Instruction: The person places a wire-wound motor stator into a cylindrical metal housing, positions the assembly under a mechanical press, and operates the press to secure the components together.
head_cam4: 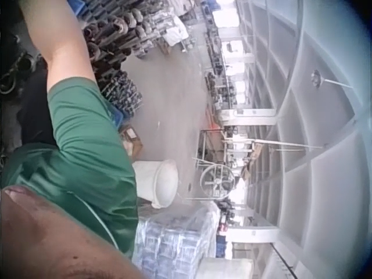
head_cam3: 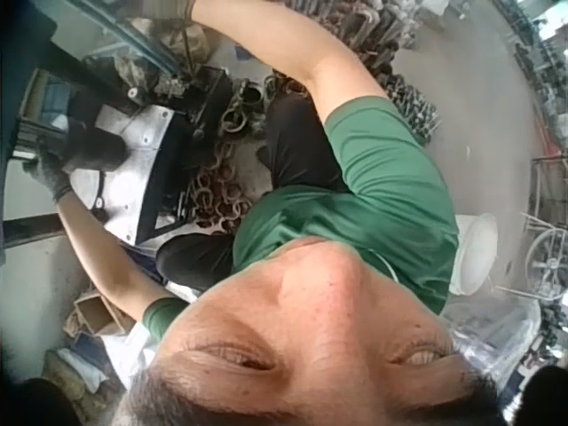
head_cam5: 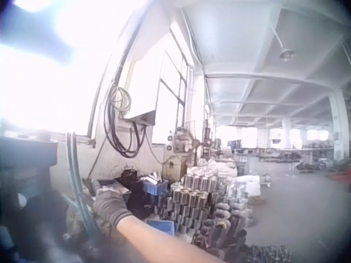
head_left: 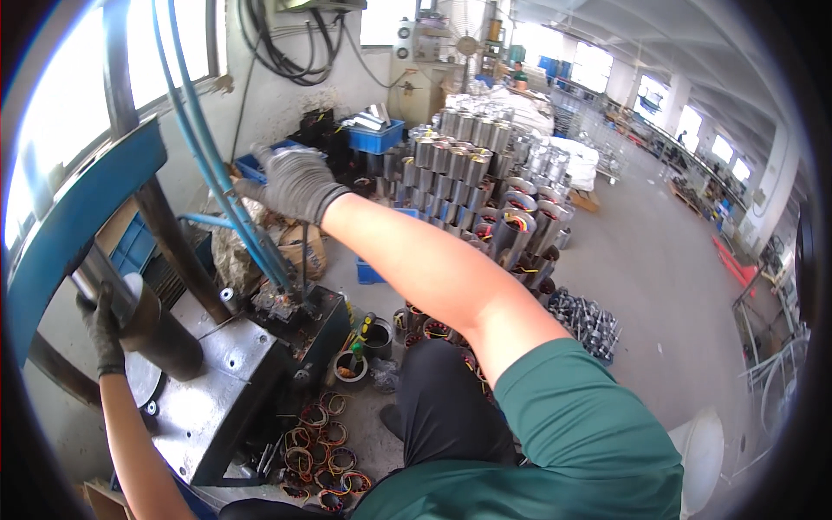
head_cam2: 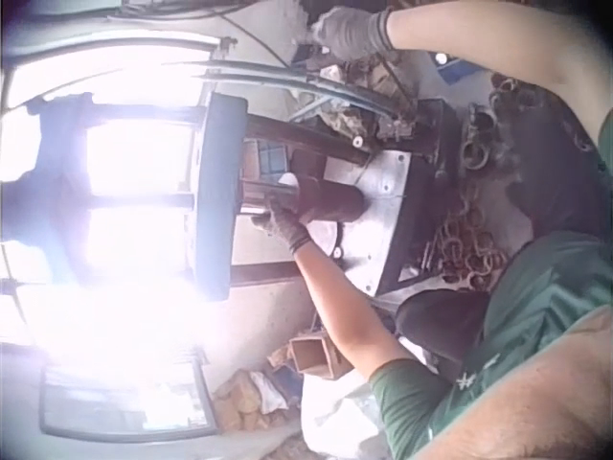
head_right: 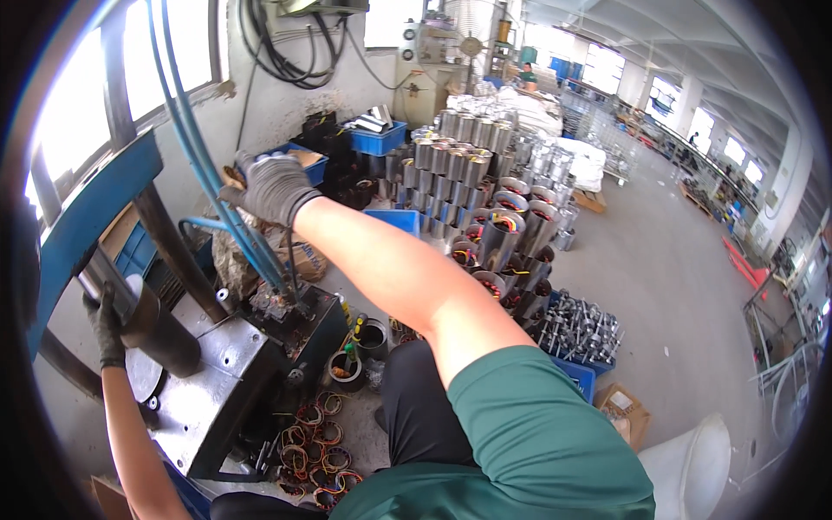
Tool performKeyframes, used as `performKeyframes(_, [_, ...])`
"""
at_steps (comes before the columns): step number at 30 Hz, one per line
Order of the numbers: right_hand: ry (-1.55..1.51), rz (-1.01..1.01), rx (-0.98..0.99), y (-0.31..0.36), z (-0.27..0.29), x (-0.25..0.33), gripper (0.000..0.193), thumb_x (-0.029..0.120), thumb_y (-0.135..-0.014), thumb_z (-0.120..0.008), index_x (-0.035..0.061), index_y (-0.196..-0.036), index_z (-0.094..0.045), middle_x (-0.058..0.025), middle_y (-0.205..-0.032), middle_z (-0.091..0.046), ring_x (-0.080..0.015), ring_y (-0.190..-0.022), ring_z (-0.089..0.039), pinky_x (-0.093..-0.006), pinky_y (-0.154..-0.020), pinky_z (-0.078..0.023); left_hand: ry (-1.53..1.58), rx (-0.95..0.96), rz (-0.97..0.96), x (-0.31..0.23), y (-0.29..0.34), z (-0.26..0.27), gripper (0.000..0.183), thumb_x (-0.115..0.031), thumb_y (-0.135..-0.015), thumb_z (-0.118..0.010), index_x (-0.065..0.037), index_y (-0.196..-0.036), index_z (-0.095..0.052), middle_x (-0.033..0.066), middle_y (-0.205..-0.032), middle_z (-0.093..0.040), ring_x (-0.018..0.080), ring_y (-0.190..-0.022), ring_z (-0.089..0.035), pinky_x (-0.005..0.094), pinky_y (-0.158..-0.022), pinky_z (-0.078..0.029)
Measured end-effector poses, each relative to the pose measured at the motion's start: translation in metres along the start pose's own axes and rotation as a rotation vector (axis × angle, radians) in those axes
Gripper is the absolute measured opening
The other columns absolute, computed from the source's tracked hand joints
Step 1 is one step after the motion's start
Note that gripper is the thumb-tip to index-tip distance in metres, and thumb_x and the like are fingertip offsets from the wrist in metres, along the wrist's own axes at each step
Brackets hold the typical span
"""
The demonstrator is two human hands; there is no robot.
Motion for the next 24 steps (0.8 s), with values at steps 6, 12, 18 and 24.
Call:
performKeyframes(6, [0.078,-0.009,0.088,0.012,0.0,-0.005,0.081,0.075,-0.093,-0.05,0.0016,-0.12,-0.07,-0.0229,-0.113,-0.073,-0.0363,-0.109,-0.069,-0.0492,-0.098,-0.05,-0.109,-0.066,-0.166,-0.074,0.106,-0.005,0.074,-0.035,-0.099,-0.072,0.003,-0.151,-0.037,0.0156,-0.143,-0.053,0.0246,-0.128,-0.053,0.0362,-0.107,-0.045])
performKeyframes(12, [0.092,0.097,0.081,0.057,0.009,0.001,0.064,0.062,-0.096,-0.056,-0.0005,-0.099,-0.071,-0.0221,-0.096,-0.071,-0.0363,-0.096,-0.069,-0.0459,-0.089,-0.055,0.577,-0.218,0.282,-0.038,0.234,-0.016,0.077,-0.041,-0.101,-0.067,0.001,-0.157,-0.034,0.0118,-0.155,-0.044,0.0226,-0.138,-0.048,0.0376,-0.117,-0.041])
performKeyframes(18, [0.255,0.407,0.5,0.183,0.003,0.041,0.044,0.04,-0.089,-0.067,0.0004,-0.108,-0.068,-0.0162,-0.097,-0.068,-0.0321,-0.097,-0.067,-0.0465,-0.09,-0.053,0.641,-0.316,0.65,0.027,0.302,-0.008,0.081,-0.053,-0.1,-0.062,-0.01,-0.161,-0.033,0.0084,-0.165,-0.034,0.0222,-0.15,-0.036,0.0383,-0.126,-0.026])
performKeyframes(24, [-0.249,0.613,0.301,0.224,-0.041,0.196,0.063,0.039,-0.083,-0.071,-0.0043,-0.128,-0.06,-0.0199,-0.107,-0.062,-0.0361,-0.097,-0.064,-0.0534,-0.09,-0.052,0.702,-0.257,0.656,0.038,0.309,-0.002,0.087,-0.056,-0.097,-0.065,-0.012,-0.164,-0.029,0.011,-0.165,-0.033,0.0254,-0.15,-0.035,0.0424,-0.125,-0.027])
Point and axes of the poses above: each hand's wrist, its own y-axis away from the middle knuckle, its own z-axis out of the back of the hand, x = y × z, the point moved 8 cm from there along -y, towards the middle knuckle
